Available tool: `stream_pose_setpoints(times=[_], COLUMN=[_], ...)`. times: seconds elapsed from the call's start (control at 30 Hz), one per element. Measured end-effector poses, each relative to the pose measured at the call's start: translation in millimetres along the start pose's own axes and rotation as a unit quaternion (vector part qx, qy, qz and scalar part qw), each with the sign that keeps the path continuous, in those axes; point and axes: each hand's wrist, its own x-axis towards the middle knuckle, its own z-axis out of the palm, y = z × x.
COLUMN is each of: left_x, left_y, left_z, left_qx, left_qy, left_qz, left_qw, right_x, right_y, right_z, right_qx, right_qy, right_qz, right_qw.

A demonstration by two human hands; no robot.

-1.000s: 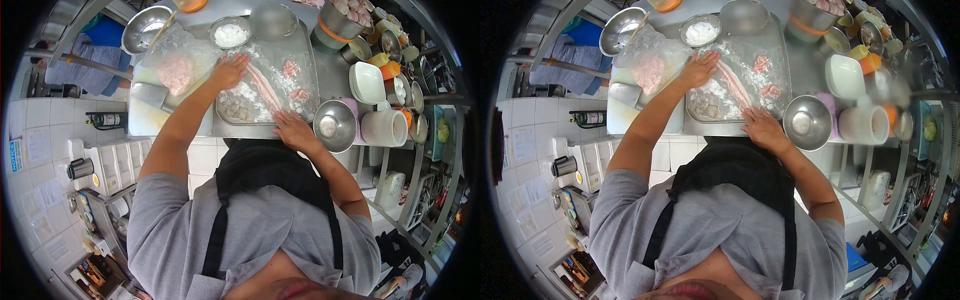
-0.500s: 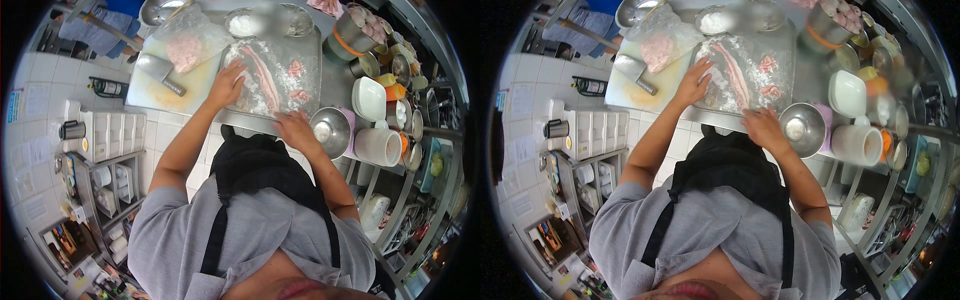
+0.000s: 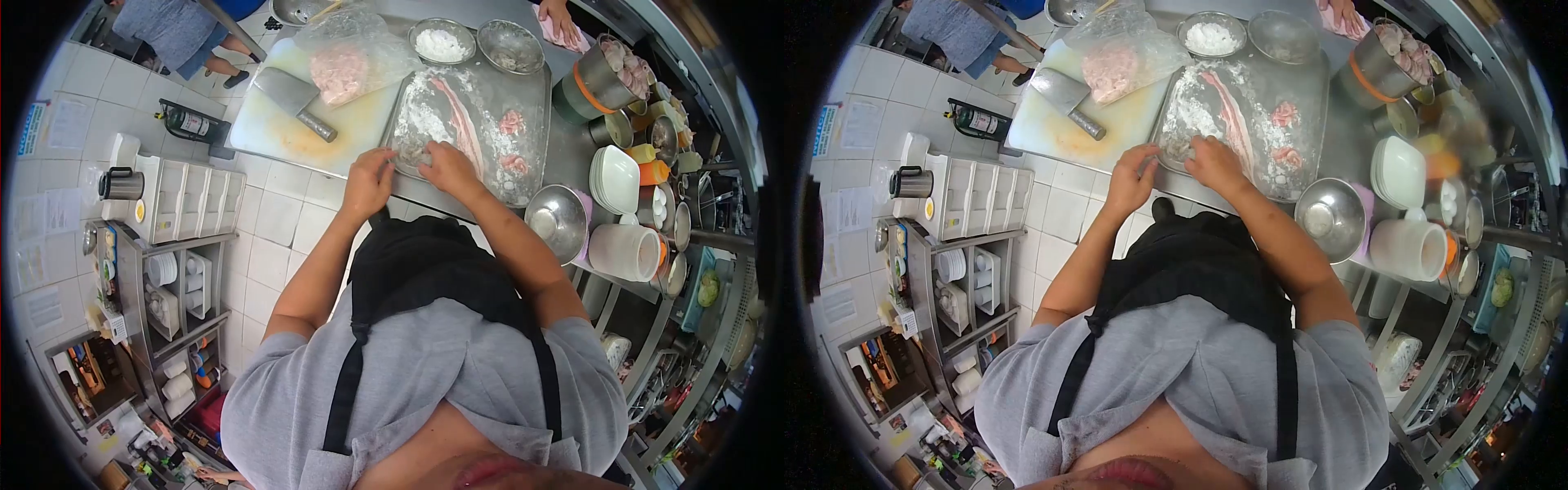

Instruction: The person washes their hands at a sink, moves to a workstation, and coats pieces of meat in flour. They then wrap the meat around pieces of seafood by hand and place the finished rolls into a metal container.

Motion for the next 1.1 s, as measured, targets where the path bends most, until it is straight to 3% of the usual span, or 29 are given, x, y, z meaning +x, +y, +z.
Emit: stream_pose_setpoints(times=[0.13, 0.2, 0.23, 0.33, 0.43, 0.53, 0.57, 0.67, 0.7, 0.77, 0.9, 1.1], left_x=[2.8, 5.6, 7.0, 13.9, 24.6, 31.1, 33.2, 39.4, 39.9, 38.4, 36.1, 31.2], left_y=[0.5, 0.4, 2.4, 12.3, 26.3, 39.1, 40.1, 48.4, 47.7, 45.1, 45.6, 48.6], left_z=[2.0, 4.0, 8.8, 19.9, 41.6, 66.6, 75.6, 90.5, 96.9, 108.8, 128.7, 135.0], left_qx=[-0.017, -0.024, -0.032, -0.02, -0.002, 0.038, 0.052, 0.06, 0.06, 0.048, 0.038, 0.072], left_qy=[-0.033, -0.038, -0.045, -0.094, -0.137, -0.152, -0.166, -0.179, -0.179, -0.155, -0.135, -0.098], left_qz=[0.016, 0.029, 0.041, 0.063, 0.112, 0.141, 0.137, 0.104, 0.102, 0.106, 0.112, 0.095], left_qw=[0.999, 0.999, 0.998, 0.993, 0.984, 0.978, 0.975, 0.976, 0.977, 0.981, 0.984, 0.988], right_x=[1.0, -7.8, -12.8, -23.3, -27.8, -35.0, -39.6, -53.8, -61.7, -77.1, -79.0, -64.6], right_y=[26.3, 37.6, 50.0, 71.9, 77.2, 66.0, 72.4, 54.8, 53.5, 52.9, 69.0, 70.7], right_z=[-8.9, -27.1, -44.5, -82.2, -92.8, -87.3, -81.6, -104.7, -106.9, -107.6, -85.7, -74.5], right_qx=[0.024, 0.183, 0.177, 0.132, 0.108, 0.076, 0.037, 0.043, 0.043, -0.084, -0.147, -0.215], right_qy=[-0.018, 0.004, 0.004, 0.021, -0.072, -0.085, -0.038, 0.021, 0.019, -0.091, -0.06, -0.067], right_qz=[-0.012, 0.047, 0.05, 0.057, -0.009, -0.038, -0.092, -0.04, -0.041, -0.061, -0.138, -0.173], right_qw=[0.999, 0.982, 0.983, 0.989, 0.991, 0.993, 0.994, 0.998, 0.998, 0.99, 0.978, 0.959])
